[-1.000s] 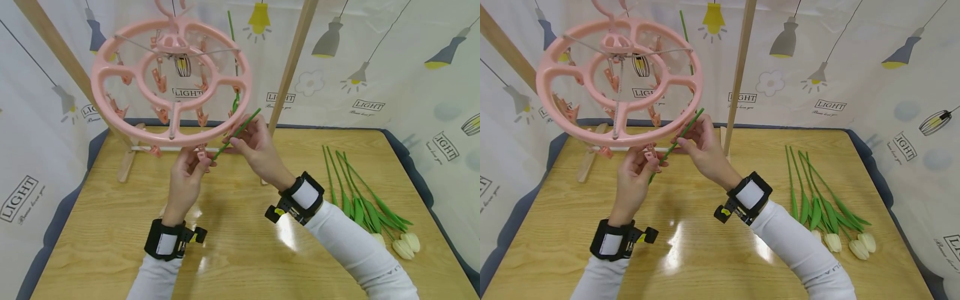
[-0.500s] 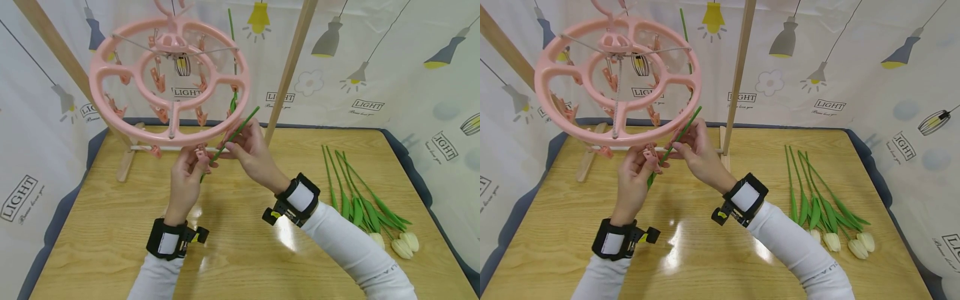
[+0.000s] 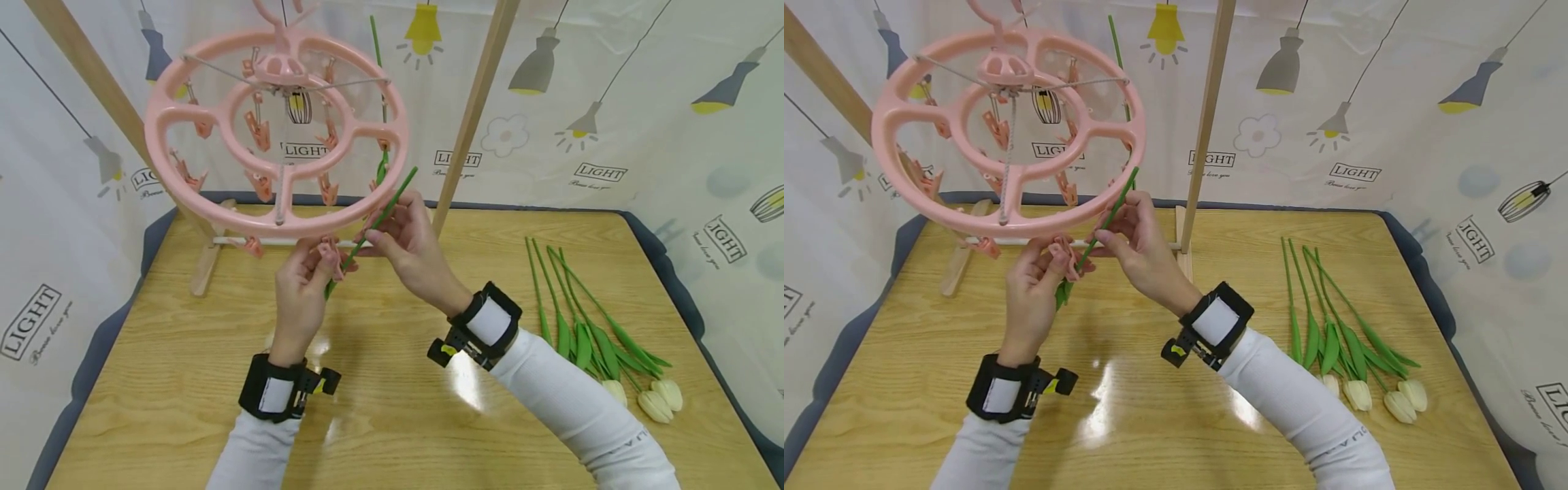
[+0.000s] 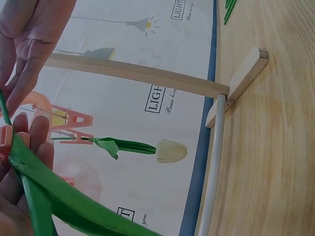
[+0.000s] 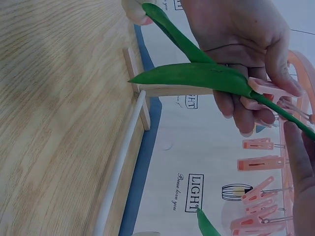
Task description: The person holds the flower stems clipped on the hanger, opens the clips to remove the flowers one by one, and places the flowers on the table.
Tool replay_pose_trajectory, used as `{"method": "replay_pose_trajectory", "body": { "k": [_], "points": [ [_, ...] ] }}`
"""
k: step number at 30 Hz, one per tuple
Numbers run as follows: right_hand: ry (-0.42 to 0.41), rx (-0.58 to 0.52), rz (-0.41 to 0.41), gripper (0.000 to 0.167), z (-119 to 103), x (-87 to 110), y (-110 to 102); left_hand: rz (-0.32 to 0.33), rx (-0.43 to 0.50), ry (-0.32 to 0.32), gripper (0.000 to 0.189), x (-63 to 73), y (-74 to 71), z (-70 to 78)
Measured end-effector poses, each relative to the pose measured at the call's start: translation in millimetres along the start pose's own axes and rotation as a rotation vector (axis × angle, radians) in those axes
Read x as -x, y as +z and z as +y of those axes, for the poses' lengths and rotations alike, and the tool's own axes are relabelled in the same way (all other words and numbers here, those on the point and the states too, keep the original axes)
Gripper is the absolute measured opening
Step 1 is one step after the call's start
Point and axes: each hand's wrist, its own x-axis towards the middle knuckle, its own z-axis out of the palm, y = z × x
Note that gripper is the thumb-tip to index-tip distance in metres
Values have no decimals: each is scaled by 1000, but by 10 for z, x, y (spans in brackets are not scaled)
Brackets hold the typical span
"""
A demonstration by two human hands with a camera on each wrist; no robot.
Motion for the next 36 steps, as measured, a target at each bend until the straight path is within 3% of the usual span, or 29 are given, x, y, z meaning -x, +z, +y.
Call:
{"method": "replay_pose_trajectory", "body": {
  "k": [6,18,29,36],
  "points": [
    [-23,17,-1,40,2,-6,-2,23,-25,34,19,-15,7,3],
    [-34,26,2,43,1,-11,-14,65,4,22,18,-34,-3,34],
    [-42,100,49,40,-30,-4,-98,30,-8,19,22,-14,-60,-21],
    [-53,132,90,40,-71,-6,-178,19,-17,7,42,19,-88,-37]
  ]
}}
